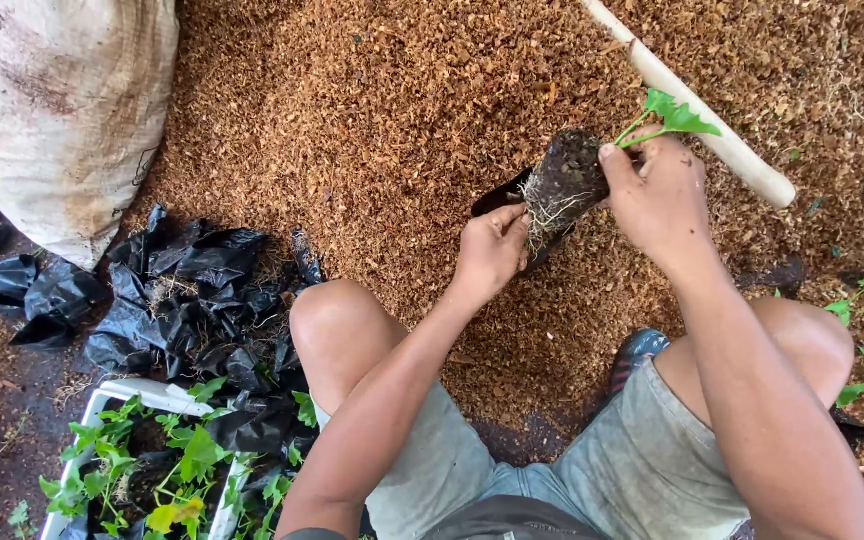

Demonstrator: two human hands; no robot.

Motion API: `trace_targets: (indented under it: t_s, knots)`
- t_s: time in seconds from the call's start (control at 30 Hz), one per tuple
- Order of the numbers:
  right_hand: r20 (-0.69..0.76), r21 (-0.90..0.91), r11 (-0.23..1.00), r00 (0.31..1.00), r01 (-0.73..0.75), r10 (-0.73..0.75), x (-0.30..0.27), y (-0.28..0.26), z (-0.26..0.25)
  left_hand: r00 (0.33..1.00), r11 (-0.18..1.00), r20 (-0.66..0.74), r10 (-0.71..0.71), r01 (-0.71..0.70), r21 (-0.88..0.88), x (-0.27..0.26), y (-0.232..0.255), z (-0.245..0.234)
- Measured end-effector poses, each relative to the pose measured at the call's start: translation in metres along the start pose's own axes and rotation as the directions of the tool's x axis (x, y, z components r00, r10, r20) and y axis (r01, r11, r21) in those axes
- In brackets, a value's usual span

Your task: Transplanting small seedlings into black plastic nursery bags and filling them with rice husk mulch.

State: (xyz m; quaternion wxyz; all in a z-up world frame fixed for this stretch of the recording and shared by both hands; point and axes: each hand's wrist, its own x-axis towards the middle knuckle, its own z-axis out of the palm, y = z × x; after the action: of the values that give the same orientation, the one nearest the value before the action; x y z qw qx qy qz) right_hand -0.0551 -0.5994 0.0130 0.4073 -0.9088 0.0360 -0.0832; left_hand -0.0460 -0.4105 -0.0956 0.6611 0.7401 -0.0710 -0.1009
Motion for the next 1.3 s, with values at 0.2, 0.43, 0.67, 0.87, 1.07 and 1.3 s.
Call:
trace_targets:
  t_s: [0.2,0.43,0.67,0.87,1.07,1.3]
  knots:
    - [0.067,-0.039,0.999,0.998,-0.010,0.013,0.002,-0.003,0.021,0.984,0.985,0.037,-0.175,0.175,0.006,0.034,-0.046,-0.003]
    - [0.113,-0.051,0.999,0.993,-0.011,0.017,0.003,0.009,0.045,0.972,0.682,0.000,-0.235,0.165,0.712,0.063,-0.072,-0.009]
    - [0.148,-0.183,0.981,0.988,0.061,-0.034,-0.012,-0.015,0.051,0.964,0.589,0.099,-0.247,0.068,0.805,0.046,-0.024,-0.024]
    - [0.142,-0.200,0.972,0.985,0.121,-0.093,-0.012,-0.022,0.066,0.881,0.623,0.389,-0.268,-0.149,0.768,-0.008,0.064,-0.049]
    - [0.228,-0.348,0.917,0.966,0.196,-0.120,-0.005,0.025,0.092,0.906,0.415,0.382,-0.184,-0.281,0.865,-0.007,0.025,-0.054]
    - [0.169,-0.614,0.715,0.940,0.335,-0.295,-0.010,0.034,0.089,0.920,0.208,0.370,0.129,-0.390,0.897,0.006,-0.026,-0.052]
